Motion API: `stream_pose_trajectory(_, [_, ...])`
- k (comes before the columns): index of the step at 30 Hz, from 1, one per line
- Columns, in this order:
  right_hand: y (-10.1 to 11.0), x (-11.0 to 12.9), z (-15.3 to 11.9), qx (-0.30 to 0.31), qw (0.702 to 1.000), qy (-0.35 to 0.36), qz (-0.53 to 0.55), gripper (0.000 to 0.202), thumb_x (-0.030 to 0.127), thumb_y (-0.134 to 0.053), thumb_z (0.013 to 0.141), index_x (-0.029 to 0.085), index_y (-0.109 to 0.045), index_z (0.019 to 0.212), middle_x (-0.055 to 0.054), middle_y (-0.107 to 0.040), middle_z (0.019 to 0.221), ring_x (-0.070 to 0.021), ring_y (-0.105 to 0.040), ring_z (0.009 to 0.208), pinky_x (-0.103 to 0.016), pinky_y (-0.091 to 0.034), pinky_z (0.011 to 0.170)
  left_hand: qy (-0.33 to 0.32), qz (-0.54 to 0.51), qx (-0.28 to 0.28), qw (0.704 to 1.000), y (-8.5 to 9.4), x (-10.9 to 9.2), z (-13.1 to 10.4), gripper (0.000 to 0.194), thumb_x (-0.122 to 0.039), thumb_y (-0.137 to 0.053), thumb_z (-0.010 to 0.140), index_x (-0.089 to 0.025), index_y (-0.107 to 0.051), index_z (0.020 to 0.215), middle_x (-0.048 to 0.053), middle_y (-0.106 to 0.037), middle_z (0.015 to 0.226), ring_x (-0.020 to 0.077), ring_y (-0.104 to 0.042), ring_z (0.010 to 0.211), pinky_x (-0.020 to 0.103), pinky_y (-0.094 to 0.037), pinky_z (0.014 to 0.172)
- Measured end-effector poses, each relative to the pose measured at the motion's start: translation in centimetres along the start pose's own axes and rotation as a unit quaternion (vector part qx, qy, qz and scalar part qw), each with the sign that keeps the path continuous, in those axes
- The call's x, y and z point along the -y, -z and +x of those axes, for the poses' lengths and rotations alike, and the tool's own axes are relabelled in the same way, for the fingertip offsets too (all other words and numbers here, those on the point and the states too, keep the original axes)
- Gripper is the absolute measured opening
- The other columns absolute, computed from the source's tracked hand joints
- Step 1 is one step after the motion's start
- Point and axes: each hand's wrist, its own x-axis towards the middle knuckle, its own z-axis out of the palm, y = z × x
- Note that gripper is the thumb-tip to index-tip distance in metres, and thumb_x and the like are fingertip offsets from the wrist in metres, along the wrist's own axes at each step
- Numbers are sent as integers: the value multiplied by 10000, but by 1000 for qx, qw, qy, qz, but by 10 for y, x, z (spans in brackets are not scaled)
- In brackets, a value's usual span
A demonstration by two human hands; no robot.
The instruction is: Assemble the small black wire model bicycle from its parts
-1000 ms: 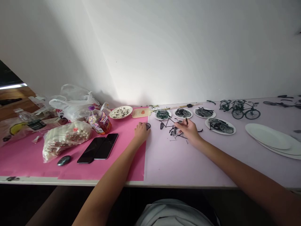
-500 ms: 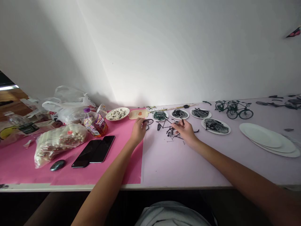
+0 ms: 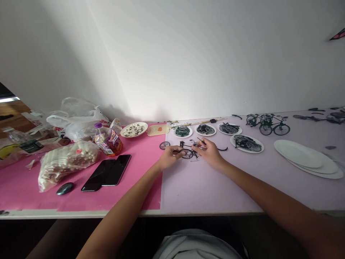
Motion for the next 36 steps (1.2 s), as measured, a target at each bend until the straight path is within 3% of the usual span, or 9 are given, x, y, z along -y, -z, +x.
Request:
stream_pose_trajectory(8, [4,12,2,-71,979,127,-145,339,456,-667,893,247,-430,772,-33,-623,843,-211,-614,839,-314,-483,680,35,-31,-79,996,-5,1,0,502,-641,-759,748,-141,-715,753,35,-668,757,156,-600,721,267,-479,693])
stream_pose_trajectory(11, [3,16,-1,-29,986,107,-121,385,465,-659,905,247,-388,741,-28,-658,834,-195,-610,782,-308,-480,675,37,-33,-80,996,-6,0,0,495,-645,-759,739,-151,-721,751,38,-672,750,168,-613,727,271,-485,698])
stream_pose_trajectory(15, [-1,14,-5,31,991,59,-115,376,509,-723,842,236,-472,774,-28,-698,920,-160,-543,671,-296,-462,623,31,-29,-75,996,-8,4,0,476,-632,-748,755,-156,-737,777,47,-698,772,180,-621,740,287,-489,711])
stream_pose_trajectory(19, [-3,9,-5,53,991,44,-116,387,527,-751,806,232,-502,782,2,-635,805,-133,-443,599,-274,-410,571,9,-16,-64,998,-10,9,1,453,-601,-750,773,-149,-750,804,59,-722,789,184,-631,745,296,-492,717])
stream_pose_trajectory(23, [-1,9,-4,55,991,54,-105,410,537,-712,837,235,-453,738,23,-529,712,-154,-467,637,-279,-417,602,12,-16,-73,997,-10,10,1,466,-604,-744,790,-142,-760,850,85,-755,865,201,-672,792,304,-512,742])
stream_pose_trajectory(28, [1,14,-3,16,990,80,-112,412,525,-653,891,239,-397,744,20,-495,734,-158,-450,667,-281,-412,618,20,-34,-135,990,-7,7,2,487,-587,-784,763,-139,-780,953,116,-786,942,233,-718,853,325,-554,773])
stream_pose_trajectory(36, [3,11,-1,-10,994,58,-97,466,542,-641,886,243,-315,740,30,-475,742,-137,-387,617,-268,-352,576,44,-74,-246,965,-3,7,3,367,-407,-889,669,-157,-763,906,96,-786,924,194,-716,754,314,-581,709])
